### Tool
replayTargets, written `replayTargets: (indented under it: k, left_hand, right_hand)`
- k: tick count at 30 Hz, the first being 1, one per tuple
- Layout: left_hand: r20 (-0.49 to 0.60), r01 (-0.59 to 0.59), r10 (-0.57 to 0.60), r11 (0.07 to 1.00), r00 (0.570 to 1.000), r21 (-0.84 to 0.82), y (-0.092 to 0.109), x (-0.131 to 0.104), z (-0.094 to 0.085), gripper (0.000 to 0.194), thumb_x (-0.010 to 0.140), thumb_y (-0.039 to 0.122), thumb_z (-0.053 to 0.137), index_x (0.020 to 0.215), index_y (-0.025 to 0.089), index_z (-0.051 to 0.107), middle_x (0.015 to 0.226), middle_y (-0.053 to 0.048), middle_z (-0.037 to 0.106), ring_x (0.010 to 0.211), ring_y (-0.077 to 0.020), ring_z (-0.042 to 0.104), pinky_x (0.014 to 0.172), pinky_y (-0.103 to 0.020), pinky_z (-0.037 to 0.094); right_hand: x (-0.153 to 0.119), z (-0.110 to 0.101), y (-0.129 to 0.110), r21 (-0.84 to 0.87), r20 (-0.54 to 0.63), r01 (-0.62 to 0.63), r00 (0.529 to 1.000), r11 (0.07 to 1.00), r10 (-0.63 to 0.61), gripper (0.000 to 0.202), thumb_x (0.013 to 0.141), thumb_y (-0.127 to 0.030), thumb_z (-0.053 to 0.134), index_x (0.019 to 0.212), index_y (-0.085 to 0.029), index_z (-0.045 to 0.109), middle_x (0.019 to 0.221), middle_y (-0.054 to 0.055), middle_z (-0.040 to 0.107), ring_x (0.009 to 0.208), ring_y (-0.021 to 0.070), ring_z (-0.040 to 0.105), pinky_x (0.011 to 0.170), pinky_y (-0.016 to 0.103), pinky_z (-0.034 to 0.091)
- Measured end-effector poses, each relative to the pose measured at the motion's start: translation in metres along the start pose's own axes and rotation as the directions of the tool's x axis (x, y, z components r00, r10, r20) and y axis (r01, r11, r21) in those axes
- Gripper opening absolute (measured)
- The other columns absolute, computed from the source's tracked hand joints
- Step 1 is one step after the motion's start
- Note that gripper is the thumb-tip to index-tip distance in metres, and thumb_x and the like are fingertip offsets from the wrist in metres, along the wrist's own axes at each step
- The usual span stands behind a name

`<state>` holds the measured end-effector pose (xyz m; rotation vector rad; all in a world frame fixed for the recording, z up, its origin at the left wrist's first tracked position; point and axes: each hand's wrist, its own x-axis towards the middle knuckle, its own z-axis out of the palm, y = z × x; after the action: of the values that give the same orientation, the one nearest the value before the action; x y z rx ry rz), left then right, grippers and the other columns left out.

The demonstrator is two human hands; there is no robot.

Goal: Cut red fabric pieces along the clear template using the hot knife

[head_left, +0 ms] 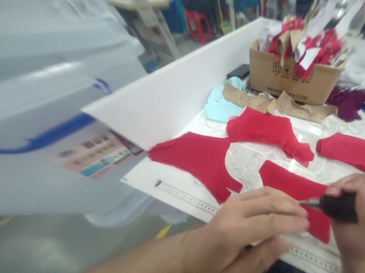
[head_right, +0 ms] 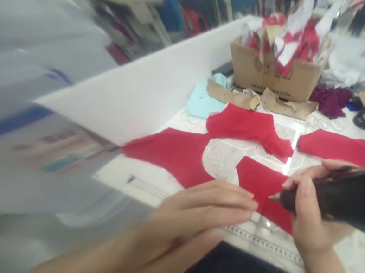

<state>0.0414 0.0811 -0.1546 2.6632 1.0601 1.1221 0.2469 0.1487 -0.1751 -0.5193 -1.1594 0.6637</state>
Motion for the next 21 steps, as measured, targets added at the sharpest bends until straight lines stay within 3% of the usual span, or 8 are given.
replayTargets:
  k: [2,4,7,9,13,21]
  left_hand:
    - [-0.043,-0.041,0.042,0.999,0.998,0.028,-0.017,-0.002,0.035,0.03,0.104,0.022,0.047,0.119,0.005,0.067,0.121,-0.011,0.069,0.119,-0.0198,0.064,0.106,-0.033,0.055]
    - [-0.036,-0.082,0.092,0.974,0.995,0.213,-0.033,-0.01,0.068,0.033,0.104,0.024,0.047,0.123,0.004,0.065,0.13,-0.014,0.065,0.128,-0.0264,0.059,0.108,-0.04,0.054]
    - [-0.005,-0.092,0.099,0.946,0.995,0.312,-0.051,-0.025,0.095,0.056,0.106,0.049,0.041,0.133,0.004,0.06,0.14,-0.018,0.057,0.137,-0.0313,0.05,0.111,-0.046,0.05]
    - [0.005,-0.068,0.07,0.942,0.998,0.329,-0.055,-0.031,0.098,0.066,0.104,0.059,0.037,0.137,0.005,0.058,0.143,-0.019,0.055,0.14,-0.033,0.046,0.111,-0.049,0.048]
    - [-0.001,-0.059,0.063,0.932,0.998,0.357,-0.055,-0.036,0.096,0.069,0.104,0.061,0.031,0.135,0.006,0.059,0.142,-0.021,0.055,0.138,-0.034,0.049,0.109,-0.049,0.049]
    - [-0.034,-0.011,0.026,0.923,0.999,0.385,-0.053,-0.039,0.1,0.078,0.101,0.067,0.022,0.138,0.006,0.055,0.147,-0.018,0.05,0.144,-0.0313,0.041,0.114,-0.046,0.043]
  right_hand:
    - [0.007,0.013,0.013,-0.028,0.022,0.011,1.0,1.0,-0.01,0.024,0.087,-0.016,0.071,0.105,-0.023,0.058,0.072,-0.004,0.063,0.058,0.0121,0.06,0.059,0.029,0.057]
    - [0.014,0.028,0.026,-0.049,0.018,0.03,0.999,0.998,-0.029,0.023,0.088,-0.018,0.071,0.105,-0.021,0.056,0.072,-0.004,0.063,0.058,0.0116,0.06,0.062,0.03,0.057]
    - [0.024,0.05,0.044,-0.059,0.032,0.097,0.995,0.993,-0.095,0.02,0.087,-0.02,0.069,0.103,-0.018,0.057,0.069,-0.004,0.061,0.055,0.0138,0.062,0.057,0.031,0.056]
    - [0.029,0.061,0.054,-0.069,0.038,0.113,0.993,0.991,-0.11,0.019,0.086,-0.021,0.067,0.101,-0.019,0.056,0.067,-0.004,0.06,0.054,0.0155,0.063,0.057,0.033,0.055]
    - [0.035,0.075,0.065,-0.118,0.032,0.088,0.996,0.989,-0.085,0.026,0.083,-0.025,0.068,0.102,-0.019,0.051,0.066,-0.005,0.059,0.055,0.0173,0.062,0.063,0.038,0.056]
    - [0.038,0.082,0.073,-0.147,0.024,0.066,0.998,0.987,-0.063,0.029,0.081,-0.029,0.068,0.101,-0.019,0.05,0.066,-0.005,0.059,0.057,0.0172,0.063,0.067,0.039,0.055]
